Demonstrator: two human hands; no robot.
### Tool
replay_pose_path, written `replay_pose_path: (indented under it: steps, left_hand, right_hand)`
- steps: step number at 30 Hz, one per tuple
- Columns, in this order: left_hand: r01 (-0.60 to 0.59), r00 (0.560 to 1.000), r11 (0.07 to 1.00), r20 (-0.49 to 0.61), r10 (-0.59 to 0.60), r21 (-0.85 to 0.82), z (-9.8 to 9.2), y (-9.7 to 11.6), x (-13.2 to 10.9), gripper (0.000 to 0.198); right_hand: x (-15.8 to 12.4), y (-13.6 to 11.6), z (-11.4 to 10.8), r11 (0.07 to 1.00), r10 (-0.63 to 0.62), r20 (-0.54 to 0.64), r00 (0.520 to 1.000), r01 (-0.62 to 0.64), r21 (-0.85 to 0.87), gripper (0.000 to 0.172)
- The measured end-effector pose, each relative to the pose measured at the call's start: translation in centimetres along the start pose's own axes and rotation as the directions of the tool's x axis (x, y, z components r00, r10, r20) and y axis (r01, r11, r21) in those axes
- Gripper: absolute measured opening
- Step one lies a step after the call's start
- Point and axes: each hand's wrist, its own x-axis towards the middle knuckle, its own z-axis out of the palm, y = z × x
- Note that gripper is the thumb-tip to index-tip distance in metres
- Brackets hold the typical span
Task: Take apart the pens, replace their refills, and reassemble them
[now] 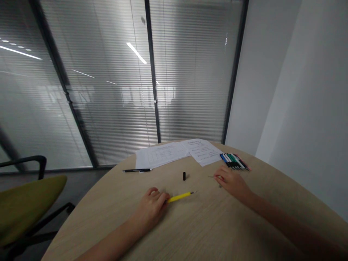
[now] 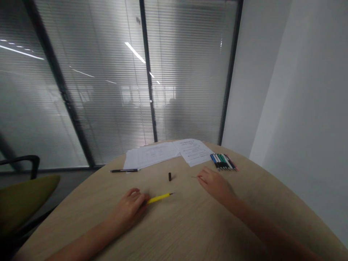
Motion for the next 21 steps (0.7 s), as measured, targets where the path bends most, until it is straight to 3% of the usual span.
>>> replay_pose_path:
  steps: [3, 6, 10, 21]
  left_hand:
    - [-0.006, 1.000, 1.000, -0.002, 0.006, 0.013, -0.2, 0.1, 0.1, 0.016]
    - [-0.009, 1.000, 1.000, -0.010, 0.009, 0.017, -0.2, 0.2, 0.1, 0.016]
    - [-0.008, 1.000, 1.000, 0.000, 0.008, 0.019, -0.1, 0.1, 0.1, 0.016]
    - [-0.023, 0.999, 1.000, 0.046, 0.022, 0.015, -0.3, 0.2, 0.2, 0.013]
  right_hand:
    - [0.1, -3.1, -1.4, 0.978, -0.198, -0.052, 0.979, 0.201, 0.051, 0.013]
    - [-0.1, -5.3, -2.2, 0.951, -0.299, -0.082, 0.951, 0.304, 0.055, 0.017]
    - [-0.4, -6.3, -2.4, 0.950, -0.304, -0.081, 0.949, 0.308, 0.046, 0.019]
    - [-0.6, -6.0, -1.6, 0.963, -0.261, -0.056, 0.964, 0.264, 0.053, 0.015]
